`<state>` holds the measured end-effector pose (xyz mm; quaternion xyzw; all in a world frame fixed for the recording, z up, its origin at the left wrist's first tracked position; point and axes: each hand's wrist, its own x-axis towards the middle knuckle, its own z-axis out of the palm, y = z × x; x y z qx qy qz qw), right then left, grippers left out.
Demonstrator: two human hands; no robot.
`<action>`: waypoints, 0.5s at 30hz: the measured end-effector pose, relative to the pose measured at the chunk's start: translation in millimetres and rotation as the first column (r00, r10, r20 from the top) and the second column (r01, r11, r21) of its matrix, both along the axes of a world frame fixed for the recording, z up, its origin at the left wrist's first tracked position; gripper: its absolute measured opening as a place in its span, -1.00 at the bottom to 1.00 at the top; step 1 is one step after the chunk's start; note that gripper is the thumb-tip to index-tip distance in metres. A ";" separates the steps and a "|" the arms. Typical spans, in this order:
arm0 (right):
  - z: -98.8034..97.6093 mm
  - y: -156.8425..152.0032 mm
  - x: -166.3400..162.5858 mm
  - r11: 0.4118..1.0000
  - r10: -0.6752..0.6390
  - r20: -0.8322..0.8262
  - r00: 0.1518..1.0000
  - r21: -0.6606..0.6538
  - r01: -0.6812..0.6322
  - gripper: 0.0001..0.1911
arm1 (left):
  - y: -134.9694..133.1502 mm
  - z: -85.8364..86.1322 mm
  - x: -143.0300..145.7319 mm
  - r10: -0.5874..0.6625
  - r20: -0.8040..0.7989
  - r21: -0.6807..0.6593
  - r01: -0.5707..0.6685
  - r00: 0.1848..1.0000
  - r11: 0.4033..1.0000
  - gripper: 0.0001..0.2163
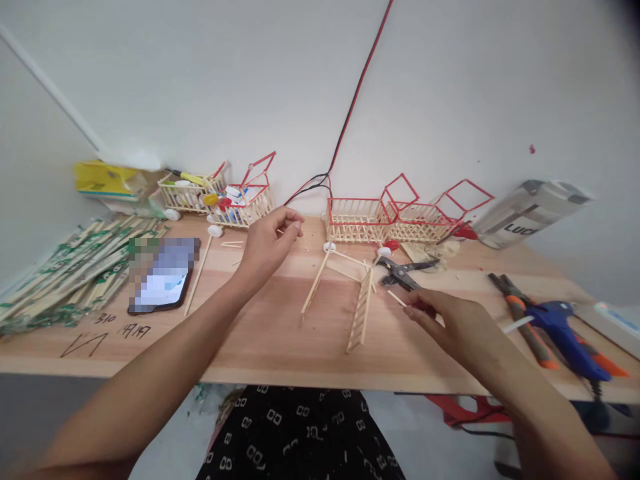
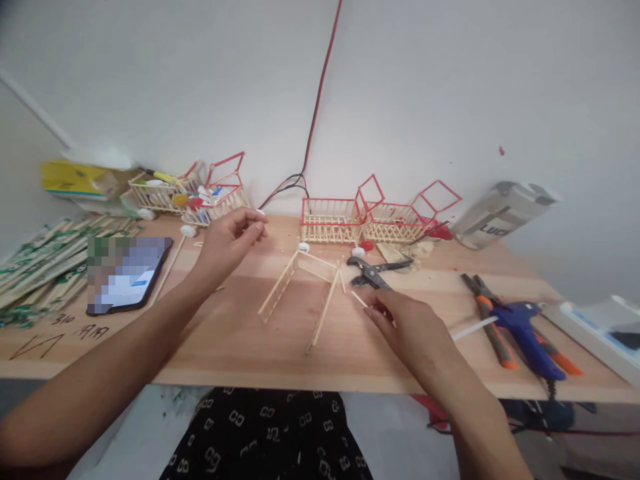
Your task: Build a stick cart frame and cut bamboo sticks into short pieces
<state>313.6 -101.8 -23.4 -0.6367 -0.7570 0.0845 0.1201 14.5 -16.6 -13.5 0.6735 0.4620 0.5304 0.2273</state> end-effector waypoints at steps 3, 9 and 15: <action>-0.5 -8.5 5.8 0.999 0.000 0.036 0.999 -0.045 0.001 -0.72 | -12.3 16.1 9.5 0.004 -0.121 0.093 0.008 0.993 0.996 -0.88; -7.3 -28.8 28.2 0.998 -0.034 -0.020 0.999 -0.048 0.033 -0.77 | -22.1 34.6 23.8 -0.050 -0.379 0.161 0.119 0.924 0.980 -0.81; -5.5 -63.4 2.3 0.986 -0.130 -0.322 0.938 0.055 0.155 -0.76 | -7.2 5.1 22.1 -0.141 -0.247 -0.194 0.093 0.959 0.977 -0.64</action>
